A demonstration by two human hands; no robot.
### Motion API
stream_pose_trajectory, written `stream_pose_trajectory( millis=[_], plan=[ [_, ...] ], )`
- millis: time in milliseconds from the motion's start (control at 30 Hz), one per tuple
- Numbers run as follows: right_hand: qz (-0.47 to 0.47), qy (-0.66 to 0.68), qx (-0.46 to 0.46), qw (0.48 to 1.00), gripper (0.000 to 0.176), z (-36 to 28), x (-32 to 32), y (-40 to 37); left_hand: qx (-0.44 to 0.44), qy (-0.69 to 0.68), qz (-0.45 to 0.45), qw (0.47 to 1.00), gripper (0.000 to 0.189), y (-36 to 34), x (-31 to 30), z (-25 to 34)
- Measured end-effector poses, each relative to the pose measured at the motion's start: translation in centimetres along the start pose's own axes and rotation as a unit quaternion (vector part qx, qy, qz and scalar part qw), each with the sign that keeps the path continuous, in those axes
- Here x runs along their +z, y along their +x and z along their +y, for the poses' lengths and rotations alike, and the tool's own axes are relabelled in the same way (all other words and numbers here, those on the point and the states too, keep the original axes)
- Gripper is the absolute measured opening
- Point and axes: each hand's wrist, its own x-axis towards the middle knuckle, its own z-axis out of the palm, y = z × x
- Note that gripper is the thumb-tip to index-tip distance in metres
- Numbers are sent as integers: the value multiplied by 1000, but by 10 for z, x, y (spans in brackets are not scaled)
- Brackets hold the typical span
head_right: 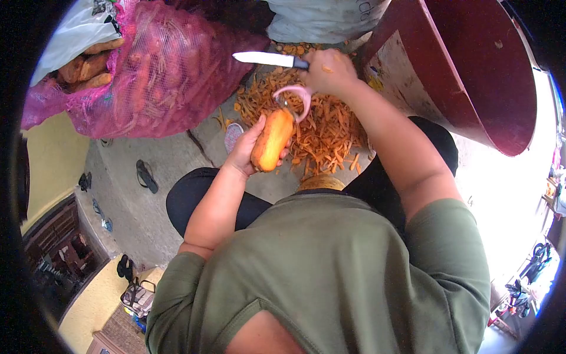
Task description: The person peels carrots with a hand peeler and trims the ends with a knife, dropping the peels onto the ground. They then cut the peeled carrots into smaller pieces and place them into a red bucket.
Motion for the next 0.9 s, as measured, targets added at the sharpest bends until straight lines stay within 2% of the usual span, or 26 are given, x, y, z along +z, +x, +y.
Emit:
stream_pose_trajectory(
  millis=[67,167,200,233,300,333,400,433,500,600,667,700,767,800,833,900],
  plan=[
    [46,-9,32,998,24,9,-4,6,7,-21,14,1000,55,-1,0,0],
    [-35,23,-1,999,23,-12,-9,-3,25,-61,-2,998,53,7,-5,-4],
    [27,50,-90,994,19,-15,6,-11,33,-76,-11,996,52,8,-8,-5],
    [22,43,-163,985,17,-25,10,-21,41,-73,18,996,51,9,-6,-6],
    [-15,47,-229,972,15,-43,12,-39,54,-68,74,993,49,13,1,-10],
    [-15,32,-218,975,15,-41,14,-39,51,-64,31,996,46,14,1,-9],
    [-14,1,-199,980,16,-31,19,-31,43,5,53,998,46,12,1,-12],
    [-24,-31,-146,988,17,-21,10,-22,39,40,64,996,46,10,1,-13],
    [7,-125,-34,992,27,1,-8,-2,3,5,52,999,47,9,0,-11],
    [61,0,14,998,21,22,0,8,-18,-31,10,999,46,5,-6,-6],
    [10,-6,-28,1000,23,-14,-2,-11,-6,-45,-7,999,44,7,-9,-3],
    [7,-12,-97,995,24,-23,8,-20,12,-45,17,999,44,7,-7,-5],
    [-59,14,-166,984,20,-45,10,-41,45,-42,62,996,45,12,-2,-10],
    [-68,-7,-175,982,21,-48,10,-43,18,-88,62,994,44,16,-3,-10],
    [-77,-29,-185,979,22,-49,10,-44,19,-60,64,996,44,15,-3,-11],
    [-36,-34,-140,989,21,-32,15,-30,24,-4,68,997,42,10,0,-12]
  ],
)
